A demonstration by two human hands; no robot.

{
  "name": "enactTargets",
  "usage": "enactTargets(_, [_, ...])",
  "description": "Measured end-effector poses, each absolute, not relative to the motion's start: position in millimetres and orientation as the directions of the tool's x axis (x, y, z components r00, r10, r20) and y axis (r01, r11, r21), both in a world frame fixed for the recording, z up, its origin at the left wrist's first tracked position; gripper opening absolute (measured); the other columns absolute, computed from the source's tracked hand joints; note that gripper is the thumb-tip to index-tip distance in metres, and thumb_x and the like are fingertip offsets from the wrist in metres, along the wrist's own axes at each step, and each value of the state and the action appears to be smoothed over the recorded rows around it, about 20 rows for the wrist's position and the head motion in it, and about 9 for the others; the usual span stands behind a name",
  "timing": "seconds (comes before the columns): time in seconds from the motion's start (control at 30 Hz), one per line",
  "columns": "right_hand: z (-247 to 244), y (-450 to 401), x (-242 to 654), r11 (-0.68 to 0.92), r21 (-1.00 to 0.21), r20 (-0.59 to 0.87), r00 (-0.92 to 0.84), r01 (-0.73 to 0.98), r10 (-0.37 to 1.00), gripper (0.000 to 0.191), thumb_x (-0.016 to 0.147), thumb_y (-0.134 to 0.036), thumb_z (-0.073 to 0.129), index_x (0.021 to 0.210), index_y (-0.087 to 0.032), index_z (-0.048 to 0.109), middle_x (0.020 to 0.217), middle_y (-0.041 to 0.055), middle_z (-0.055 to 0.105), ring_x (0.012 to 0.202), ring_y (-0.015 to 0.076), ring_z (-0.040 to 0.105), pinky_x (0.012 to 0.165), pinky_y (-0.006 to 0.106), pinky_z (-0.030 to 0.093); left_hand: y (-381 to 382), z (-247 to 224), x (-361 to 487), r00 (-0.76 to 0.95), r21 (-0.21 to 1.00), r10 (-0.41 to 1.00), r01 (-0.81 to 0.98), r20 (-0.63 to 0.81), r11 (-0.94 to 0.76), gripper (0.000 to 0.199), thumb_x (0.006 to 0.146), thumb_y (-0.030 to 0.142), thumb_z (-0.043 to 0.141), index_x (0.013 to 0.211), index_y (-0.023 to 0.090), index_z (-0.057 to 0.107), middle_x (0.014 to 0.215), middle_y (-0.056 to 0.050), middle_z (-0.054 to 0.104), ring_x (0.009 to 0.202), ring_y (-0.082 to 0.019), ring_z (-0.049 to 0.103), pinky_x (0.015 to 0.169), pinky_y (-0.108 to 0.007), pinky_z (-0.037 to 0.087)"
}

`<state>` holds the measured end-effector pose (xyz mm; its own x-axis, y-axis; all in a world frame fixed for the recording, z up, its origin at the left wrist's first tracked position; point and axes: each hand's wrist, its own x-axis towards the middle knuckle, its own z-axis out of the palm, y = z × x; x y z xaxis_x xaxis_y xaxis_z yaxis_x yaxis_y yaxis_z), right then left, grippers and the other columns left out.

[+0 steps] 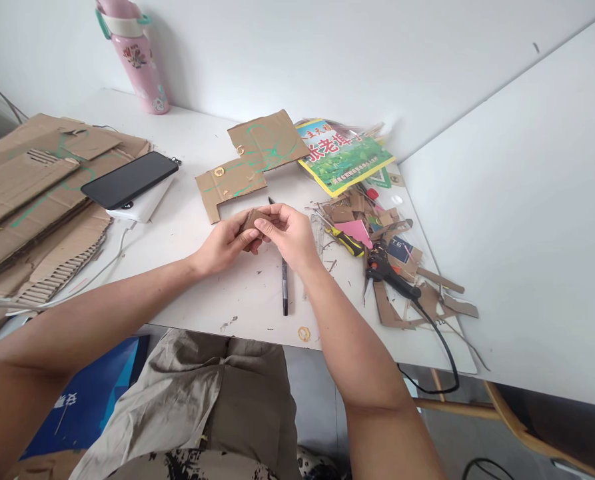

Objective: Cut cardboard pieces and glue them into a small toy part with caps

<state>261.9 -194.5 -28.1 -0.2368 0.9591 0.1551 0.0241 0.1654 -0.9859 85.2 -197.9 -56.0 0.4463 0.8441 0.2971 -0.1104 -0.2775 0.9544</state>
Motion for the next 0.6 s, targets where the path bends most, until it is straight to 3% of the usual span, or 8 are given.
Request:
enactTargets(0.13, [-26.7, -195.0, 265.6, 0.243, -0.959, 0.198, -0.267, 0.146, 0.943, 0.067, 0.076, -0.087, 0.084, 0.082, -0.026, 0.059, 0.067, -0.0049, 0.059, 0.059, 0.0136, 0.06, 0.059, 0.03, 0.056, -201.8, -52.8, 86.1, 0.449, 0.95, 0.839, -0.099, 0.307, -0.295, 0.039, 0.106, 0.048, 0.069, 0.13, 0.018, 0.071, 0.089, -0.003, 0.074, 0.064, -0.011, 0.059, 0.061, -0.026, 0.055])
enactTargets(0.23, [-23.7, -197.2, 266.0, 0.293, -0.934, 0.211, -0.347, 0.206, 0.914, 0.068, 0.085, -0.093, 0.069, 0.082, -0.025, 0.062, 0.062, -0.0051, 0.056, 0.058, 0.015, 0.063, 0.059, 0.029, 0.055, -202.6, -50.7, 86.0, 0.461, 0.959, 0.841, -0.137, 0.282, -0.246, 0.046, 0.103, 0.054, 0.073, 0.13, 0.017, 0.07, 0.086, -0.003, 0.074, 0.061, -0.011, 0.057, 0.055, -0.024, 0.051])
enactTargets(0.4, [-17.4, -201.0, 262.5, 0.282, -0.947, 0.192, -0.433, 0.154, 0.881, 0.069, 0.09, -0.094, 0.061, 0.084, -0.025, 0.065, 0.057, -0.0063, 0.054, 0.052, 0.015, 0.062, 0.051, 0.027, 0.054, -201.2, -49.7, 85.5, 0.514, 0.957, 0.817, -0.246, 0.262, -0.153, 0.066, 0.094, 0.071, 0.079, 0.128, 0.016, 0.066, 0.081, -0.002, 0.072, 0.056, -0.01, 0.056, 0.05, -0.024, 0.047])
enactTargets(0.6, [-28.3, -202.0, 256.3, 0.272, -0.955, 0.219, -0.334, 0.118, 0.917, 0.066, 0.094, -0.088, 0.062, 0.083, -0.023, 0.068, 0.054, -0.0068, 0.05, 0.051, 0.0139, 0.06, 0.053, 0.027, 0.057, -199.9, -44.9, 84.4, 0.563, 0.966, 0.799, -0.246, 0.211, -0.082, 0.065, 0.093, 0.071, 0.081, 0.126, 0.017, 0.063, 0.082, -0.001, 0.073, 0.055, -0.009, 0.057, 0.051, -0.024, 0.047])
